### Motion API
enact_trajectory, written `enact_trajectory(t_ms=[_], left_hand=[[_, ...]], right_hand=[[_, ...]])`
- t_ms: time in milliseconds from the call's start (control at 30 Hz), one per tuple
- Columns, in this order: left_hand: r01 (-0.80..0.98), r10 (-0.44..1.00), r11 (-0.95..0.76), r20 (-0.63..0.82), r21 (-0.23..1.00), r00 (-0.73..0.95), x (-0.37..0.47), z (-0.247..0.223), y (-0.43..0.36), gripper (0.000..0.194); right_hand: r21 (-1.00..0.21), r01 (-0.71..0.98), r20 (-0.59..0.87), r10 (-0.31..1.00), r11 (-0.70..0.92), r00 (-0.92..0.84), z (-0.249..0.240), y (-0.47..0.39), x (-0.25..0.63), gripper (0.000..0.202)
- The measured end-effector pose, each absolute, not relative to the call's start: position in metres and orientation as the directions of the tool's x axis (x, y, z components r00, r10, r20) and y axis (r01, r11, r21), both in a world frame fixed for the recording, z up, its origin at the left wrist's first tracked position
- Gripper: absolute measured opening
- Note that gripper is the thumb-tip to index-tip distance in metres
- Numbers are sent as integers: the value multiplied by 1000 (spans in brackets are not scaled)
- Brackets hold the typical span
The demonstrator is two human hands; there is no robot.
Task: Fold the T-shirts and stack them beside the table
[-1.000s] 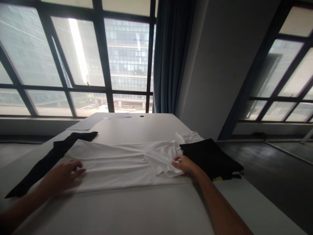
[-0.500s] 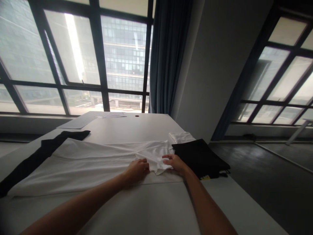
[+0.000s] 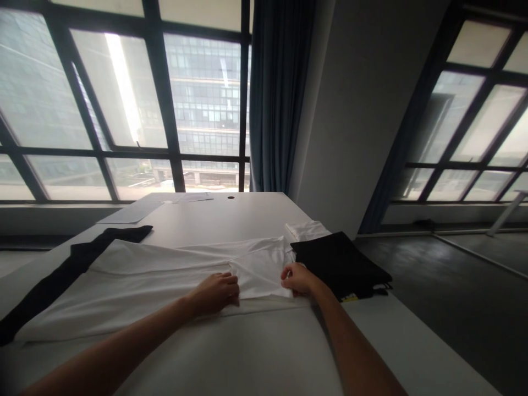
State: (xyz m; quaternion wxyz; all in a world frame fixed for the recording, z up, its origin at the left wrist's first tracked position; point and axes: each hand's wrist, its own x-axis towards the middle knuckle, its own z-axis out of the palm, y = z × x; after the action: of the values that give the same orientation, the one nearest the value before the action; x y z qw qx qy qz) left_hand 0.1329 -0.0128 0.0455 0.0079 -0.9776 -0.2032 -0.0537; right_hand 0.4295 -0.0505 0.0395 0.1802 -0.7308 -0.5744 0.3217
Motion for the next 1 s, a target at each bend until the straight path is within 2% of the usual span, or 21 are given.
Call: enact_trajectory(t_ms=[100, 200, 267, 367, 433, 633, 767, 833, 900, 1000], left_hand=[[412, 432, -901, 193, 138, 881, 121, 43, -5, 31], [439, 473, -878, 205, 192, 857, 106, 32, 5, 46], [443, 473, -873, 132, 204, 871, 98, 22, 10, 58], [467, 486, -856, 37, 223, 873, 90, 13, 12, 61], [486, 501, -845, 12, 225, 865, 87, 12, 8, 64], [507, 512, -828, -47, 239, 858, 75, 18, -9, 73], [554, 563, -808, -12, 200, 826, 48, 22, 4, 71], [677, 684, -725, 20, 127, 729, 20, 28, 23, 65], [822, 824, -566, 45, 57, 564, -16, 34, 42, 61], [916, 916, -401, -10, 21, 401, -71, 33, 58, 60]], right_hand=[[-411, 889, -78, 979, -204, 188, 49, -50, 414, 13], [-254, 953, 200, 956, -163, 217, 47, -46, 389, 37], [-195, 966, 160, 966, -172, 204, 37, -42, 374, 53], [-143, 964, -107, 971, -226, 212, 18, -38, 364, 67], [-140, 965, -165, 966, -221, 197, 10, -37, 366, 70], [-152, 986, -83, 995, -75, 63, 5, -31, 370, 72], [-150, 989, -50, 998, 19, -27, 1, -7, 375, 71], [-119, 991, -43, 997, 54, -59, 4, 10, 382, 69], [-45, 998, -15, 999, 45, -46, 11, 26, 388, 65], [98, 987, 44, 992, -125, 121, 25, 42, 380, 57]])
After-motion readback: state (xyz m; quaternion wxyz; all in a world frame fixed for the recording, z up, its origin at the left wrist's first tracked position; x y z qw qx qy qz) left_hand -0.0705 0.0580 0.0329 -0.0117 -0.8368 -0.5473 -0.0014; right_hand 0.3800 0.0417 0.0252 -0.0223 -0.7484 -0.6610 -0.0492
